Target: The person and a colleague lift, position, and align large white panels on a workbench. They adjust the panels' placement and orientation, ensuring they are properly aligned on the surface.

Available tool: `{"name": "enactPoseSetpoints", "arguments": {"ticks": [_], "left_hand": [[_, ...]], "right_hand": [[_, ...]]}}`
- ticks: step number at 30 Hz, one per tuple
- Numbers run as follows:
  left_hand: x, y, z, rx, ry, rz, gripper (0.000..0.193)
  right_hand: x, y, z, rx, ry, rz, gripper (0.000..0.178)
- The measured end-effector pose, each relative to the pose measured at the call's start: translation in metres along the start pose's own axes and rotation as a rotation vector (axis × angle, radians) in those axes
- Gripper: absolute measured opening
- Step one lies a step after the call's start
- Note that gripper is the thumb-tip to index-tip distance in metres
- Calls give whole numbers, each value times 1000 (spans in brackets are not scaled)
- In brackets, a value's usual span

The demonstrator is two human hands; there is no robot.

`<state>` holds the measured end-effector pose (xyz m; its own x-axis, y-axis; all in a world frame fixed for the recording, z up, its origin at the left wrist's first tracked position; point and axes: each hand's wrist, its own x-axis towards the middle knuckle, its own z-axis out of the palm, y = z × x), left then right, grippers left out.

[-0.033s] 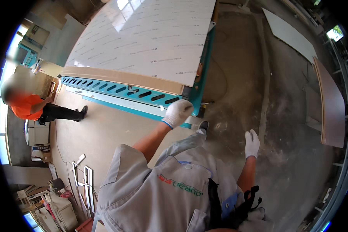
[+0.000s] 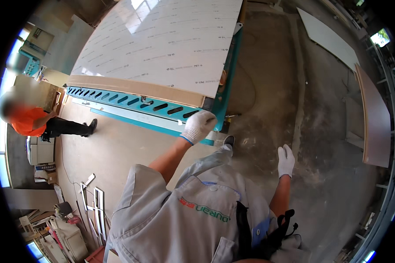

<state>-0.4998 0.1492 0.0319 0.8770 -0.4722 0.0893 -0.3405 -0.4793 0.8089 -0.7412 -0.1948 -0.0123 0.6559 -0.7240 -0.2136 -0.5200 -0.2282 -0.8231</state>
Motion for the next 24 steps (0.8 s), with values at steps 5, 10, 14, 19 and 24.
{"name": "enactPoseSetpoints", "arguments": {"ticks": [5, 10, 14, 19, 24], "left_hand": [[41, 7, -4, 131, 163, -18, 14], [80, -9, -21, 313, 228, -193, 22], [88, 11, -4, 451, 145, -263, 34], [105, 34, 40, 624, 199, -426, 36], [127, 49, 70, 726, 309, -585, 50]], "right_hand": [[71, 7, -30, -131, -32, -28, 54], [139, 13, -39, -216, -92, 7, 53], [193, 11, -23, -274, -272, -37, 55], [281, -15, 3, -321, -460, -164, 58], [371, -23, 7, -324, -571, -289, 61]]}}
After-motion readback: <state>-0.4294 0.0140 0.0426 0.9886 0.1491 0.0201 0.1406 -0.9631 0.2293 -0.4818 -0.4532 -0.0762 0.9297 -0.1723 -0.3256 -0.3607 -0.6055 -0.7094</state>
